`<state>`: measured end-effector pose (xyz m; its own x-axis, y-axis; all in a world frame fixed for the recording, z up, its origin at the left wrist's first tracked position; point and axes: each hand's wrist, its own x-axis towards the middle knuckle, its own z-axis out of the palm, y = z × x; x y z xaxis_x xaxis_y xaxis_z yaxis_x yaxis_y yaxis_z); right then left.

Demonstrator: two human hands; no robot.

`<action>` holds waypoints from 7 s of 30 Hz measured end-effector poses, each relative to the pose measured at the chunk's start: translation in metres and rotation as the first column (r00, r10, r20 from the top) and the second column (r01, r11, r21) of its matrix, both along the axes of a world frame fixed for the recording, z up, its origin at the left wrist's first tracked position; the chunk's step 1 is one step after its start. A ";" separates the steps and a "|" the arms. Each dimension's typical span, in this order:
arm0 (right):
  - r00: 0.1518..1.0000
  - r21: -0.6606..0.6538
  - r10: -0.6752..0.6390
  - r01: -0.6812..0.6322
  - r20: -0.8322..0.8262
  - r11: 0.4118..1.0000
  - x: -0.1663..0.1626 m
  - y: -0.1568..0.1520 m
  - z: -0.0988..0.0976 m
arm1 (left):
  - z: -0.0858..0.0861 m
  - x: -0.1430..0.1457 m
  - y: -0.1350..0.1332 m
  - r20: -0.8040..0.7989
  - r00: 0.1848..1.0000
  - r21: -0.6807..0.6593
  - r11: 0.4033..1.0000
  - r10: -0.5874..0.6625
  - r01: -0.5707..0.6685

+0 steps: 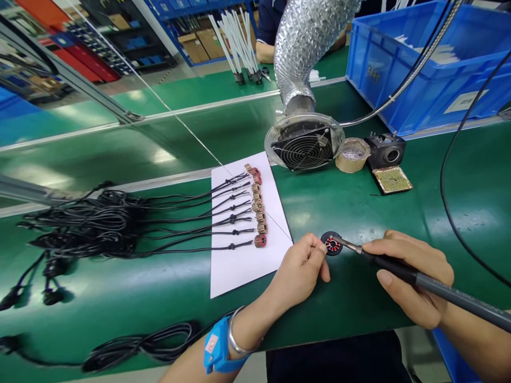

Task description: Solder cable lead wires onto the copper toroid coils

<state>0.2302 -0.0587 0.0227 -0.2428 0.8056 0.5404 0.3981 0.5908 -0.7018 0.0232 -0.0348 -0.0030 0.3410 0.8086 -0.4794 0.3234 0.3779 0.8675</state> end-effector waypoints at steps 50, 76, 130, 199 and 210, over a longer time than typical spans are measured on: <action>0.991 0.070 0.134 -0.132 -0.026 0.989 -0.006 0.001 -0.004 | -0.003 -0.002 -0.005 0.000 1.000 0.038 0.999 0.015 -0.015; 0.988 0.083 0.152 -0.150 -0.016 0.985 -0.005 0.002 0.000 | 0.001 0.000 -0.010 0.007 1.000 0.041 0.999 -0.004 0.004; 0.992 0.097 0.117 -0.112 -0.047 0.989 -0.005 0.001 0.000 | -0.002 0.002 -0.011 0.057 0.998 0.013 0.999 0.034 -0.035; 0.954 -0.029 0.279 -0.278 0.109 0.960 -0.023 0.045 -0.021 | 0.007 -0.006 -0.006 0.070 0.993 0.042 0.995 -0.097 0.094; 0.957 0.107 0.187 -0.214 0.220 0.971 -0.027 0.036 -0.025 | 0.017 -0.003 -0.002 -0.113 0.984 0.258 0.952 -0.141 0.166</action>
